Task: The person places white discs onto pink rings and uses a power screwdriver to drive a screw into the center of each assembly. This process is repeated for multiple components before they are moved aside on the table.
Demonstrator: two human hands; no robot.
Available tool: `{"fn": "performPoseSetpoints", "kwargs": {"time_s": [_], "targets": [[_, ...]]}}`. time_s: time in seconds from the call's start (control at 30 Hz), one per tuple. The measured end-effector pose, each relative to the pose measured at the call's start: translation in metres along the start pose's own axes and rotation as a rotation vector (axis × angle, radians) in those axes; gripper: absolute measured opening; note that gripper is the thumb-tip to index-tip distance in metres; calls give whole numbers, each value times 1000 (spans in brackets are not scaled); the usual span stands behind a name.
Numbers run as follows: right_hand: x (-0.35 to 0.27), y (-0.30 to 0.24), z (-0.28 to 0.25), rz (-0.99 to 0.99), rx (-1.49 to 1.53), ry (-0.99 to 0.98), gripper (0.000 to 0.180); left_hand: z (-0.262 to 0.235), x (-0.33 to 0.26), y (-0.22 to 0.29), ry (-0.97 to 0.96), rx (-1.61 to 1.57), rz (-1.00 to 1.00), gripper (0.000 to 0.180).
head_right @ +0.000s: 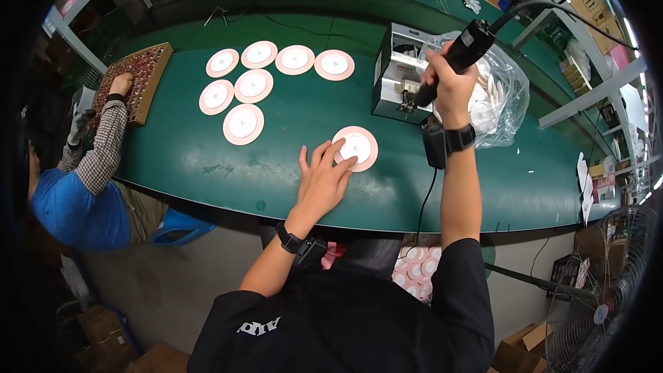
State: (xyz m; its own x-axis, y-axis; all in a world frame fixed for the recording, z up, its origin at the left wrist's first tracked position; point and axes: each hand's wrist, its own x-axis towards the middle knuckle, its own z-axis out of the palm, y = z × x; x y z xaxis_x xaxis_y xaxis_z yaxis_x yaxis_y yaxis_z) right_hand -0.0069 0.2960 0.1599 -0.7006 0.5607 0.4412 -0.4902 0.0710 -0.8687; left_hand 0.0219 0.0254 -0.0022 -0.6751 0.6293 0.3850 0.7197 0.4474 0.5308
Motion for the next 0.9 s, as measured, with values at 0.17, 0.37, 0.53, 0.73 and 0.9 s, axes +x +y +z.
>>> {"fn": "performPoseSetpoints", "kwargs": {"time_s": [0.17, 0.37, 0.53, 0.73, 0.9], "targets": [[-107, -8, 17, 21, 111, -160, 23, -6, 7, 2, 14, -30, -8, 29], [-139, 11, 37, -16, 124, -170, 26, -6, 5, -2, 9, -70, 1, 28], [-138, 19, 40, 24, 99, -209, 24, -5, 5, -1, 7, -67, -4, 28], [-142, 33, 40, 26, 103, -208, 27, -6, 6, 0, 8, -61, 0, 25], [-142, 30, 39, 31, 143, -187, 28, -5, 10, 1, 12, -55, 1, 28]]}}
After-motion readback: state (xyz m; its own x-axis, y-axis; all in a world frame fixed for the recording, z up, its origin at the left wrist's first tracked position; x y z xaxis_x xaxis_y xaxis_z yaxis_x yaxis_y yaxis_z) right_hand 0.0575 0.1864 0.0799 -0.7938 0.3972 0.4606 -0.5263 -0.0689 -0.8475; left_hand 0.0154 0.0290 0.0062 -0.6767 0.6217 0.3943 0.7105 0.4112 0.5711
